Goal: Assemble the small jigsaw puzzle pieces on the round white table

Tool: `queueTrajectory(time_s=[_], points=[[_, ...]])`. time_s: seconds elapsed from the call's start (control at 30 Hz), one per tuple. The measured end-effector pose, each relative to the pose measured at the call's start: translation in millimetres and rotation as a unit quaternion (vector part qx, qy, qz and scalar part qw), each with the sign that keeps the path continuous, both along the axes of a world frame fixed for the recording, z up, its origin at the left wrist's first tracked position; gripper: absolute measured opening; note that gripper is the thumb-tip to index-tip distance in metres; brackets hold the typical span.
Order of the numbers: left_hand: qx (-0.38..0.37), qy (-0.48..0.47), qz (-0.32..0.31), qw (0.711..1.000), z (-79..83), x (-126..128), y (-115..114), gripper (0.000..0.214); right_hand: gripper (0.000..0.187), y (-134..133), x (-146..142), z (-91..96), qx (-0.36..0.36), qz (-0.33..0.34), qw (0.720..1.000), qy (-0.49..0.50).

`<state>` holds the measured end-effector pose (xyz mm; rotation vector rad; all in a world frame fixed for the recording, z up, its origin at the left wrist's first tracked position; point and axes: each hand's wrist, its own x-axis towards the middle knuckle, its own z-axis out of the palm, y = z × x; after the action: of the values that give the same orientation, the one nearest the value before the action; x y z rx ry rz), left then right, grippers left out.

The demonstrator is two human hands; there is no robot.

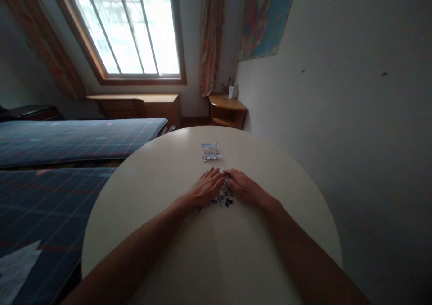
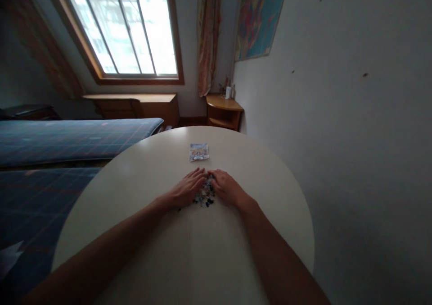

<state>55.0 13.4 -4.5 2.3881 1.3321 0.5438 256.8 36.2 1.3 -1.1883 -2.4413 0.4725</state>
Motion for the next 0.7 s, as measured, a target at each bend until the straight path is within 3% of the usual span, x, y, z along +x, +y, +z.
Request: queueTrajectory(time_s=[0.13,0.23,0.33,0.53,0.7], points=[[-0.023,-0.142,0.063,0.988,9.7,-24,1,0.049,0.047,-7,5,11.6,-0.011,0.021,1.0,0.003],[-0.019,-0.096,0.106,0.989,22.0,-53,-3,0.035,0.047,-13,2,17.8,-0.004,0.034,0.999,0.004],[-0.032,-0.012,0.064,0.997,33.0,-71,-9,0.027,0.043,-20,-6,18.5,0.017,0.028,0.999,0.005],[-0.062,0.035,-0.008,0.997,42.6,-63,-20,0.028,0.033,-36,-32,11.2,0.06,0.021,0.998,0.009],[-0.06,0.088,-0.024,0.994,48.5,-51,-30,0.03,0.022,-38,-40,13.1,0.066,-0.014,0.998,0.003]])
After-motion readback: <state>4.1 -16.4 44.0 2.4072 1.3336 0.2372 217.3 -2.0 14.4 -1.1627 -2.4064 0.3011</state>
